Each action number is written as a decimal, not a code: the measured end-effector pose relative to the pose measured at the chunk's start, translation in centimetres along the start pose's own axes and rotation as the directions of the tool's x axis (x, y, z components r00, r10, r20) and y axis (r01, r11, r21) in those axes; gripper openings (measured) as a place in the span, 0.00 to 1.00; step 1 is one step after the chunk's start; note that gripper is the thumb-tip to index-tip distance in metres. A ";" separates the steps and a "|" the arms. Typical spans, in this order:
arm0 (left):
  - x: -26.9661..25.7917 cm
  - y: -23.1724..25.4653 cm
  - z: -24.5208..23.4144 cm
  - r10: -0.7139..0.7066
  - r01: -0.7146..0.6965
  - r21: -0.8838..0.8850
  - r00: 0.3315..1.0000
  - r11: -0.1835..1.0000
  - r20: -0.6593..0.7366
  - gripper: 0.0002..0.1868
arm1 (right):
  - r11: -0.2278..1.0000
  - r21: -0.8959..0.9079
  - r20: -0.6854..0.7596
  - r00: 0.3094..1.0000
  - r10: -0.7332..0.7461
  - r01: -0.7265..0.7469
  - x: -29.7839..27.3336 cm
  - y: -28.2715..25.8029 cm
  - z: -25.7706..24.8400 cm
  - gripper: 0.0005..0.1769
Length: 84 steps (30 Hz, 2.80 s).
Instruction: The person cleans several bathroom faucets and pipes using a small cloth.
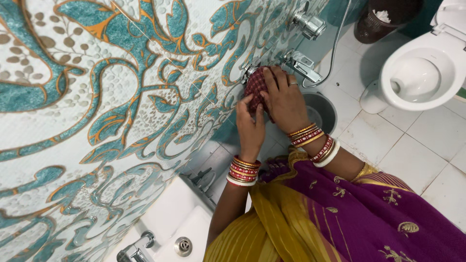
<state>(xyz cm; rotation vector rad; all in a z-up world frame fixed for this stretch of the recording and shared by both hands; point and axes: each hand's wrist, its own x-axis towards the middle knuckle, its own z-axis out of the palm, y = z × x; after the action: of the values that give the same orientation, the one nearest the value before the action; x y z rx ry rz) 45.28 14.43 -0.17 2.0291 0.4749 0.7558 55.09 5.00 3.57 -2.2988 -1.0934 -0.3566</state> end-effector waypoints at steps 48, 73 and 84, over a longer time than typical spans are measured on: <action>0.3 1.5 4.1 -0.035 0.083 0.183 0.967 0.980 -0.251 0.25 | 0.982 0.130 0.095 0.984 -0.152 0.139 2.6 3.3 0.5 0.34; -0.4 4.2 3.1 0.006 0.055 0.375 0.987 0.925 -0.160 0.24 | 0.949 0.313 0.113 0.993 -0.016 -0.020 1.4 4.6 0.8 0.29; -2.0 3.3 3.5 -0.031 0.089 0.311 0.982 0.946 -0.186 0.26 | 0.977 0.135 -0.028 0.987 -0.161 0.163 -0.1 3.7 -0.3 0.34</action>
<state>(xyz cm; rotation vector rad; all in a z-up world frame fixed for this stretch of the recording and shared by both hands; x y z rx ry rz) 46.27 9.39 0.56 2.2409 0.8040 0.8730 57.91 2.91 2.35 -2.0895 -1.2614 -0.3513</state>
